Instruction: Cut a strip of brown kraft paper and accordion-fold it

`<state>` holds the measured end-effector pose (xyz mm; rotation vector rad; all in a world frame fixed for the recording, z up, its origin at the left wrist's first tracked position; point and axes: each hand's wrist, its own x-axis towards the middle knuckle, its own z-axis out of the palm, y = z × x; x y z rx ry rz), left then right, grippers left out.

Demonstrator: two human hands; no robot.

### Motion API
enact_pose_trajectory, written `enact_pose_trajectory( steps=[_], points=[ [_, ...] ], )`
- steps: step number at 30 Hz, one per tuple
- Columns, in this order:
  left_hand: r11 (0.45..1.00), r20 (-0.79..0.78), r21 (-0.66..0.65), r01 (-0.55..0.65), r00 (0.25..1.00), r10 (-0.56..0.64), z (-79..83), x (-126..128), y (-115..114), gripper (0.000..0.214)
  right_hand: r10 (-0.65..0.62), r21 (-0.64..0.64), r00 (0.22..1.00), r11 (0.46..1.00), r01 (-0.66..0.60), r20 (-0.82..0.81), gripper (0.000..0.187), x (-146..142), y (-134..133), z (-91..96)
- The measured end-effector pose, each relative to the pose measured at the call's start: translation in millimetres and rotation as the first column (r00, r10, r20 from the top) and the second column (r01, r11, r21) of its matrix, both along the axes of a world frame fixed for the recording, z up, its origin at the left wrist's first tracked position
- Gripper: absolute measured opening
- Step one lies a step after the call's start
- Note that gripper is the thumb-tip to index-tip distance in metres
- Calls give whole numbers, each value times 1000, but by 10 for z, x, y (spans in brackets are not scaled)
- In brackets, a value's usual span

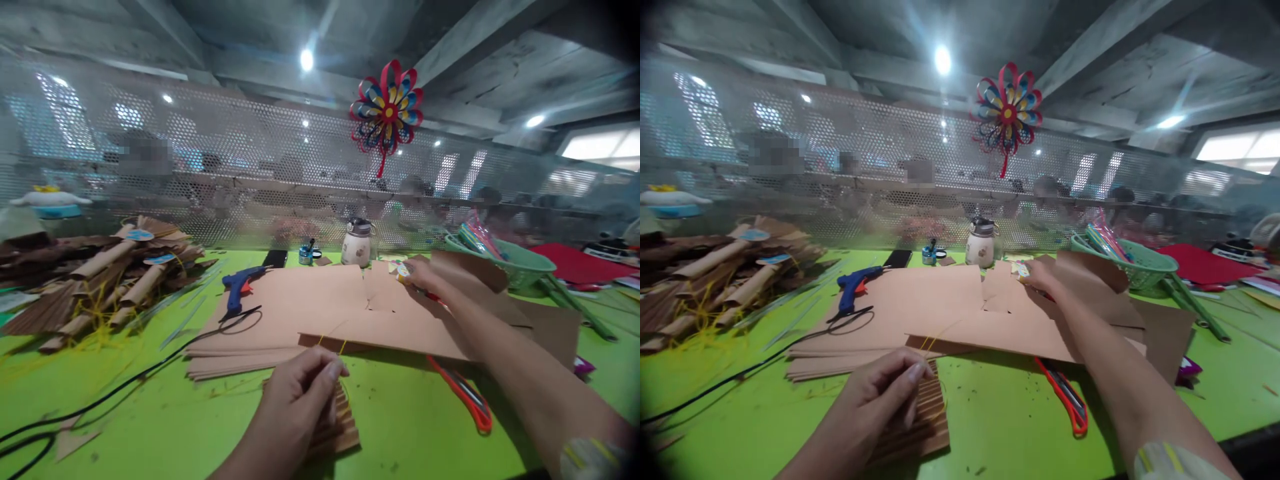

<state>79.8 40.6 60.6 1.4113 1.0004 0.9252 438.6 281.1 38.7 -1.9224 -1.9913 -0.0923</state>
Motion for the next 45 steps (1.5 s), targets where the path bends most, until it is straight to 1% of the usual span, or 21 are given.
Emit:
enact_pose_trajectory(
  steps=[2,3,5,6,8,9,11,13,15,17,19,21,23,26,28,30,34,37,41,43,45],
  points=[
    [999,34,30,-37,999,36,44,-30,15,30,55,83,997,995,-59,55,38,-58,-41,94],
    [997,52,47,-58,997,55,63,-41,24,29,89,147,992,984,-101,86,40,-91,-65,168],
    [992,83,83,-94,993,87,90,-57,40,28,153,284,976,939,-192,155,43,-166,-122,353],
    [989,96,102,-111,990,101,97,-64,50,27,165,333,971,918,-215,174,43,-211,-159,454],
    [981,127,132,-144,984,127,98,-84,81,27,200,387,961,884,-261,190,43,-324,-269,645],
    [978,149,137,-159,979,138,97,-98,104,27,220,403,961,874,-272,169,42,-396,-352,727],
    [972,211,130,-198,963,167,99,-131,165,26,299,400,952,865,-302,73,41,-578,-587,854],
    [964,291,110,-243,935,202,122,-162,233,26,426,350,903,856,-381,-58,40,-806,-917,945],
    [962,339,107,-250,919,201,175,-174,284,26,552,270,814,824,-499,-182,40,-1055,-1311,1030],
    [962,359,132,-237,916,177,257,-150,305,25,645,220,720,764,-606,-257,42,-1290,-1715,1133],
    [959,370,174,-222,918,145,358,-91,289,22,694,200,654,717,-668,-301,46,-1485,-2065,1251],
    [963,380,200,-182,920,95,460,-19,236,17,725,181,582,670,-720,-368,51,-1623,-2318,1357],
    [981,362,180,-79,932,8,545,37,152,15,716,160,550,660,-734,-430,52,-1696,-2465,1431],
    [989,308,118,90,943,-123,625,52,-3,16,681,167,551,689,-705,-482,51,-1700,-2540,1472],
    [983,287,142,118,945,-155,658,19,-98,17,665,193,543,705,-682,-512,52,-1667,-2554,1468],
    [973,265,202,115,950,-167,689,-32,-172,18,651,215,511,711,-669,-561,54,-1635,-2579,1453],
    [961,171,250,119,971,-165,754,-131,-277,21,608,245,421,720,-649,-673,53,-1609,-2677,1417],
    [957,124,266,116,980,-153,768,-187,-356,22,566,272,331,730,-627,-755,45,-1626,-2753,1385],
    [953,118,283,105,983,-143,729,-263,-456,23,519,318,172,718,-619,-837,33,-1680,-2830,1315],
    [956,124,281,90,984,-129,706,-310,-483,24,509,338,122,713,-614,-852,33,-1713,-2860,1267],
    [958,129,277,80,984,-119,698,-360,-488,24,504,349,93,708,-613,-859,35,-1751,-2881,1222]
  ],
)
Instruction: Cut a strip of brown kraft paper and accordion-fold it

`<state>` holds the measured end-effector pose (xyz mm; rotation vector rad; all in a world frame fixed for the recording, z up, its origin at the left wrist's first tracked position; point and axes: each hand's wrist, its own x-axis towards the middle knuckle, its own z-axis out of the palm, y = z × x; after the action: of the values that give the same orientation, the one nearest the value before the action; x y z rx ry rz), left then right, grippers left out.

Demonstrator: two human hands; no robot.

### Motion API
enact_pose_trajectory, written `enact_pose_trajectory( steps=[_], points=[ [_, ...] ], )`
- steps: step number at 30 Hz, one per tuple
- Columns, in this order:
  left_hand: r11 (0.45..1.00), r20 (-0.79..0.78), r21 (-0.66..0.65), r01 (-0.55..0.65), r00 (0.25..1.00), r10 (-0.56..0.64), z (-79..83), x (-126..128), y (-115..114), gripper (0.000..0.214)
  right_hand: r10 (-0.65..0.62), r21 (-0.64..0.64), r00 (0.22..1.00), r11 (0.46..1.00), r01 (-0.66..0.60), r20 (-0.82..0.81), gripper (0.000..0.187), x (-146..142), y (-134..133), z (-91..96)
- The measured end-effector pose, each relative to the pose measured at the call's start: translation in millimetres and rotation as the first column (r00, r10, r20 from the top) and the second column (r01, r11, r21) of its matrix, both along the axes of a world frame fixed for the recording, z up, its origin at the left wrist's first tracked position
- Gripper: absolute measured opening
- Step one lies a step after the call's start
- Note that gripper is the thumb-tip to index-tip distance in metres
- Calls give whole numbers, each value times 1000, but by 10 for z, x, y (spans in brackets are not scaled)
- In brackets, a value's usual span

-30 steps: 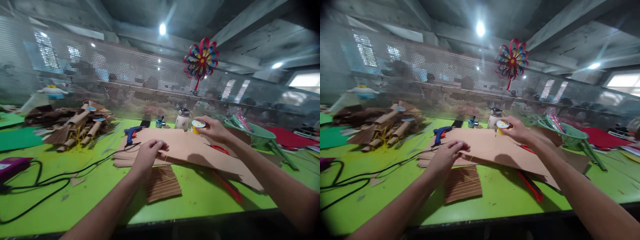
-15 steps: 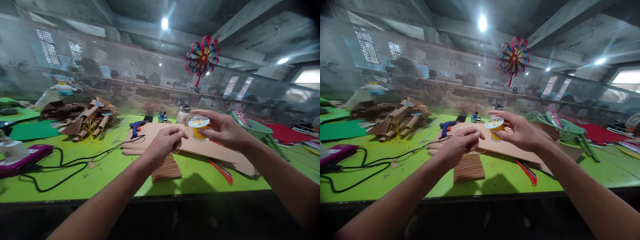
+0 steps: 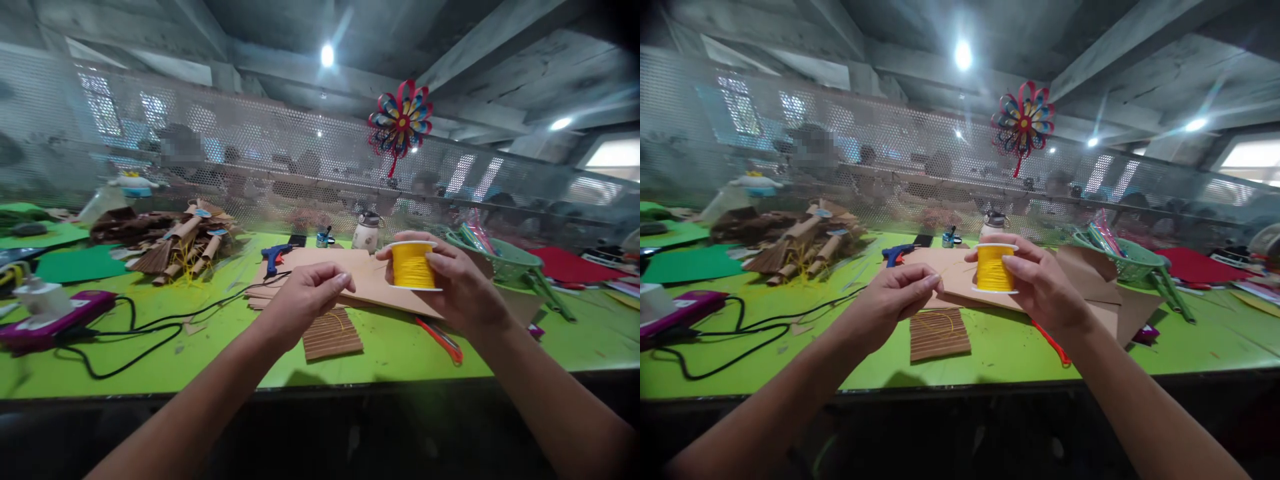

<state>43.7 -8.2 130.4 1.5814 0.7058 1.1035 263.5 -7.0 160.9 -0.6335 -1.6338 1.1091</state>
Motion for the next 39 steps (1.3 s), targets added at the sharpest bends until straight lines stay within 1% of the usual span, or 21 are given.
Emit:
enact_pose_trajectory(
  steps=[5,8,11,16,21,25,28,31,35,39],
  points=[
    [1000,-5,14,-14,1000,14,71,-95,39,26,9,0,1000,1000,-9,-22,42,-95,-27,-26],
    [998,-41,53,-16,999,18,139,-116,53,26,20,6,999,1000,-20,-46,45,-133,-46,3],
    [994,-81,102,-37,996,45,172,-102,45,24,35,-8,998,999,-35,-53,46,-156,-61,11],
    [978,-151,193,-79,983,109,135,-8,25,24,35,-51,999,998,-37,-38,45,-172,-73,-9],
    [958,-134,247,-146,974,183,81,86,48,22,94,-133,994,986,-101,-56,34,-150,-76,-28],
    [950,-165,275,-148,966,198,59,149,61,22,124,-166,992,978,-128,-37,27,-118,-42,-74],
    [935,-201,319,-153,953,225,44,195,65,25,129,-168,992,978,-127,2,33,-108,-26,-101],
    [915,-238,371,-156,937,257,32,229,76,27,137,-170,991,976,-135,-1,39,-106,-30,-116],
    [907,-246,391,-154,933,264,17,250,99,27,109,-186,994,976,-113,-29,37,-88,-36,-137],
    [921,-280,374,-104,935,219,1,241,125,27,38,-208,999,977,-42,-21,29,-63,-16,-143]
  ],
)
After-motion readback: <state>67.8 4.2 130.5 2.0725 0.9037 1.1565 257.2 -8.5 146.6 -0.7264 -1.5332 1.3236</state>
